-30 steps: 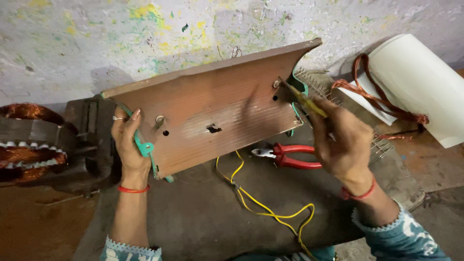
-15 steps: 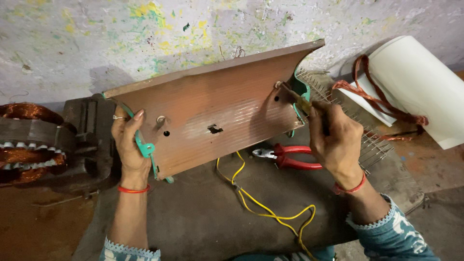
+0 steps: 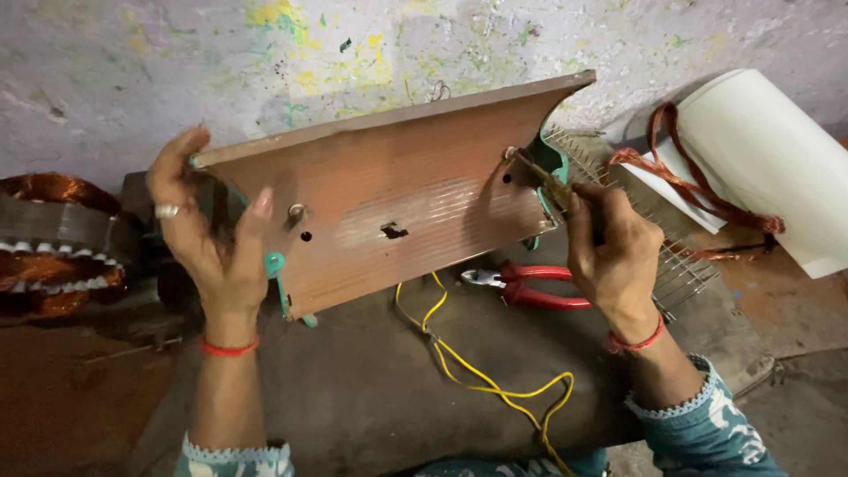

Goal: The person uses a screwdriver to remove screws from a wooden frame holding a metal grid. They then use pliers to remove the grid and continue unscrewing the frame. The person works on a workbench with a motor stator and copper wire nearby.

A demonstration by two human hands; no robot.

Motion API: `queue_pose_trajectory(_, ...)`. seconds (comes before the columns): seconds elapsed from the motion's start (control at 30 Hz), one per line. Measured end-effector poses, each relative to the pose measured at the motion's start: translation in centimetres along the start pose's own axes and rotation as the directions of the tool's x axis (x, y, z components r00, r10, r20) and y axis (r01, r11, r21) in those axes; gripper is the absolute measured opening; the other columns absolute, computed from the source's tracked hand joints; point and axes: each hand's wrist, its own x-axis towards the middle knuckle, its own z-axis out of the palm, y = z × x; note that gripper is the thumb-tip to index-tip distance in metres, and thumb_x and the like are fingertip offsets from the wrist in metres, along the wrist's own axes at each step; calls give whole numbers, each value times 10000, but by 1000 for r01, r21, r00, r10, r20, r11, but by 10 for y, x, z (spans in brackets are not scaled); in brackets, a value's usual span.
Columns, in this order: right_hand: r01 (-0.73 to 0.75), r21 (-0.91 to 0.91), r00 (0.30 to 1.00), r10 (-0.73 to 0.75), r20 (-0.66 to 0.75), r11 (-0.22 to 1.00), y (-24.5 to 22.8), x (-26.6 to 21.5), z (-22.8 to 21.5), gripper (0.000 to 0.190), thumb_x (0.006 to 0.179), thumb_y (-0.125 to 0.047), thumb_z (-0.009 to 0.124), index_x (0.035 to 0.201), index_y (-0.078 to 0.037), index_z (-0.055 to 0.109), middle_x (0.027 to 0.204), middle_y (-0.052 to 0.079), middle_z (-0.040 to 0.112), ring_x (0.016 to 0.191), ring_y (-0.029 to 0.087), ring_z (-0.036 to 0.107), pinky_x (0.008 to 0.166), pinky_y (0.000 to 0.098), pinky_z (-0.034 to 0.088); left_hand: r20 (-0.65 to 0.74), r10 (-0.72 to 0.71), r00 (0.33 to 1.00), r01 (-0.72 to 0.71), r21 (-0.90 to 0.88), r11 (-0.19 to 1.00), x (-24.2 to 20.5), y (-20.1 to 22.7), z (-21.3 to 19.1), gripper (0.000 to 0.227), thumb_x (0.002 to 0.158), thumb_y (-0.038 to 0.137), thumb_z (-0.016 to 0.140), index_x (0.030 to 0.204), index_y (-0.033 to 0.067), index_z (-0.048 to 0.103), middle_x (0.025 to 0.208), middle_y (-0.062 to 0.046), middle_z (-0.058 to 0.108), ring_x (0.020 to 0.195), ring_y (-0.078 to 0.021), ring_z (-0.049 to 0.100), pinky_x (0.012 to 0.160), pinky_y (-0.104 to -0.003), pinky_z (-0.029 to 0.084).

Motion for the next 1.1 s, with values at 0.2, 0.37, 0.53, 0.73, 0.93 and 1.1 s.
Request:
queue_pose_trajectory(0.2, -33, -9, 999, 33, 8, 999, 0, -4, 0, 99, 1061, -36, 682, 1115, 45, 661, 700, 131, 629, 536, 148, 555, 540, 295, 434, 71, 53, 996, -55, 26, 998, 39, -7, 4, 319, 1098, 153, 785, 1325, 26, 600, 1229, -82, 666, 1119, -160, 640, 953, -316, 541)
queue_pose_trajectory(0.37, -34, 6, 999, 34, -6, 999, -4, -4, 3, 106, 1080, -48, 669, 1125, 47, 656, 725, 119, 645, 581, 125, 591, 563, 280, 450, 52, -82, 995, 88, -129, 988, 35, -34, 5, 309, 1074, 219, 834, 908, 0, 693, 709, 1, 592, 639, -72, 476, 609, -219, 339)
queue_pose_trajectory(0.53, -219, 144, 975, 210, 74, 965, -6, 6, -3, 143, 1049, -75, 685, 1095, 59, 703, 695, 72, 663, 614, 75, 581, 552, 252, 455, 112, -117, 987, 149, -340, 928, 28, -69, -2, 369, 1025, 207, 887, 804, -8, 683, 665, 13, 582, 594, -46, 440, 569, -201, 301)
queue_pose_trajectory(0.73, -329, 225, 940, 295, 173, 917, 0, 31, -17, 136, 986, -81, 753, 1033, 46, 744, 801, 57, 717, 703, 37, 619, 616, 219, 492, 188, -122, 975, 181, -340, 923, 28, -85, 5, 279, 847, 17, 948, 876, 6, 671, 831, -7, 667, 768, -86, 617, 737, -283, 564)
queue_pose_trajectory(0.93, -244, 158, 968, 230, 102, 957, -4, 28, -12, 153, 971, -83, 777, 1035, 53, 744, 781, 74, 696, 690, 73, 621, 607, 249, 480, 306, -302, 903, 403, -357, 843, 25, -74, 0, 338, 739, -64, 911, 1025, -20, 736, 1012, -102, 762, 912, -174, 753, 832, -332, 653)
queue_pose_trajectory(1.1, -130, -32, 989, 132, 67, 991, -7, 24, -10, 203, 966, -138, 797, 1018, 50, 741, 748, 131, 672, 626, 151, 624, 596, 299, 472, 361, -301, 882, 428, -354, 832, 28, -73, -2, 389, 707, -91, 908, 1052, -32, 737, 1020, -121, 762, 898, -194, 751, 802, -341, 648)
